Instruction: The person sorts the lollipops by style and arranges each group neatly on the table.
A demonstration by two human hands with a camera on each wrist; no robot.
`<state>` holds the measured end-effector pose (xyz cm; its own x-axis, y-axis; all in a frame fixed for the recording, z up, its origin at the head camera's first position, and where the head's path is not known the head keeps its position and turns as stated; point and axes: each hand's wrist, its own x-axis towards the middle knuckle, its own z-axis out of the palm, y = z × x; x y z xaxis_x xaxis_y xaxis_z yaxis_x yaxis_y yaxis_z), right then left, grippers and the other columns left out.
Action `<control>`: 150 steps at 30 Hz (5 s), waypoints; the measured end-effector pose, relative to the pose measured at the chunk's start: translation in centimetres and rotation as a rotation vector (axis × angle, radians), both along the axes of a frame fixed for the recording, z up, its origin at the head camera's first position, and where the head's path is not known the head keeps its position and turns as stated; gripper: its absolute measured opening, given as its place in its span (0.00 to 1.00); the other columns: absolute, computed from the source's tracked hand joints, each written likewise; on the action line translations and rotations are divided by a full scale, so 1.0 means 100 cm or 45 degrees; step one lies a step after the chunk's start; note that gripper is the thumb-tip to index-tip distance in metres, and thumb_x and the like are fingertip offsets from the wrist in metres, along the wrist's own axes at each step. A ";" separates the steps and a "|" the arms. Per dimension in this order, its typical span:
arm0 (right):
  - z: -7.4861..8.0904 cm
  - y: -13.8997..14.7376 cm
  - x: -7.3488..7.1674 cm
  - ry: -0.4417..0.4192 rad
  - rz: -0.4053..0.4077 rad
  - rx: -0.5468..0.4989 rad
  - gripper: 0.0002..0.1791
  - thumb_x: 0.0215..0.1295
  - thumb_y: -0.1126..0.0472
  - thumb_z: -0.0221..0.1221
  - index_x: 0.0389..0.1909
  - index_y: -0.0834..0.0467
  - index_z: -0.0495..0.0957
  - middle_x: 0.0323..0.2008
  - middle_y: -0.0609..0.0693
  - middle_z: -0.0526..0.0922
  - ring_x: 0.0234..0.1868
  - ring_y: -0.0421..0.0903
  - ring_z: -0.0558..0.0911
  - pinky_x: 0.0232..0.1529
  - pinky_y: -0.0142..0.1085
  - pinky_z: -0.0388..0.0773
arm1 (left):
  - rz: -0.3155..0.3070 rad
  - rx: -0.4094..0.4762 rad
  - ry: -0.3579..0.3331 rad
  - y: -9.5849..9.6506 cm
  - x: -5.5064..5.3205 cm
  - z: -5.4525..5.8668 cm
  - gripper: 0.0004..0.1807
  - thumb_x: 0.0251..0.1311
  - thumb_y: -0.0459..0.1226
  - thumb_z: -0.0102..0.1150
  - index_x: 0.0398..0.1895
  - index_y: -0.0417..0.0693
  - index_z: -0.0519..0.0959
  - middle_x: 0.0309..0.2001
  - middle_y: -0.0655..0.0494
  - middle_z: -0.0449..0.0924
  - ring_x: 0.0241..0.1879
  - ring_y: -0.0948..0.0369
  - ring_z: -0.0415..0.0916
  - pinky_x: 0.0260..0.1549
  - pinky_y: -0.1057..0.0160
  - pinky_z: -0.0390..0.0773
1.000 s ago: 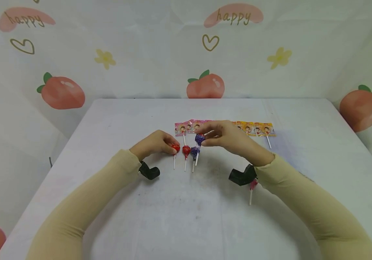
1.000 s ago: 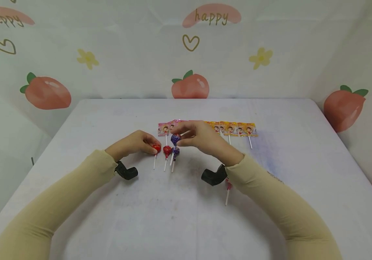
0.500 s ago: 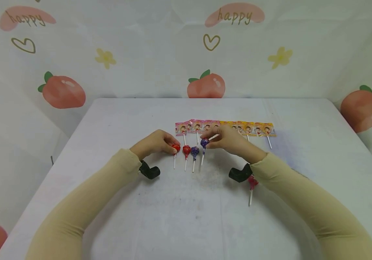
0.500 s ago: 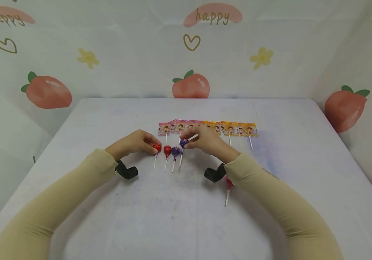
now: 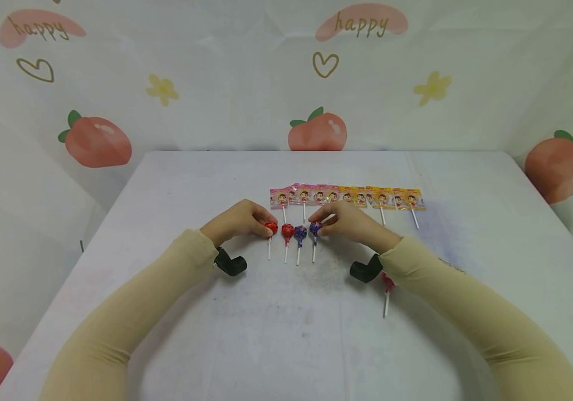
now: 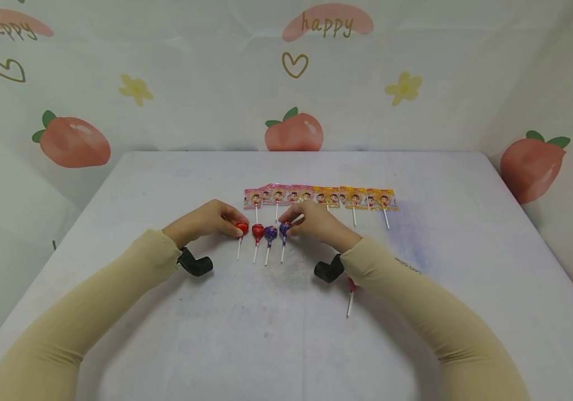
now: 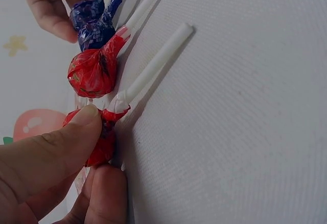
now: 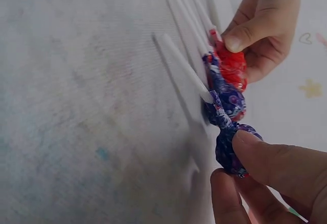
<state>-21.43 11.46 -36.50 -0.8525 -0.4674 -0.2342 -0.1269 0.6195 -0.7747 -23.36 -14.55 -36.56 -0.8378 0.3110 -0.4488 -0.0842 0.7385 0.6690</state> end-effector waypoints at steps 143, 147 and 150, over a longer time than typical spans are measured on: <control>0.008 0.115 0.104 0.136 -0.157 0.059 0.20 0.59 0.55 0.67 0.51 0.58 0.81 0.46 0.52 0.86 0.48 0.50 0.84 0.39 0.28 0.78 | 0.004 -0.006 0.007 0.001 0.004 0.004 0.16 0.55 0.35 0.69 0.48 0.47 0.84 0.37 0.54 0.79 0.40 0.58 0.68 0.41 0.64 0.69; 0.018 0.112 0.099 0.153 -0.164 0.060 0.21 0.60 0.54 0.66 0.53 0.57 0.80 0.47 0.51 0.86 0.50 0.51 0.83 0.40 0.28 0.78 | 0.011 -0.003 0.000 0.001 0.004 0.005 0.16 0.55 0.35 0.69 0.48 0.47 0.84 0.37 0.54 0.79 0.40 0.58 0.68 0.42 0.63 0.68; 0.027 0.109 0.096 0.178 -0.170 0.076 0.21 0.60 0.52 0.66 0.53 0.56 0.80 0.47 0.50 0.85 0.51 0.51 0.83 0.42 0.29 0.78 | 0.006 0.001 0.004 0.001 0.004 0.005 0.16 0.54 0.35 0.69 0.48 0.47 0.84 0.37 0.54 0.79 0.40 0.58 0.68 0.43 0.62 0.68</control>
<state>-11.86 22.33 -33.80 -0.9320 -0.3370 -0.1333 -0.1441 0.6821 -0.7169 -22.92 -14.47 -36.06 -0.8405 0.3074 -0.4462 -0.0858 0.7375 0.6698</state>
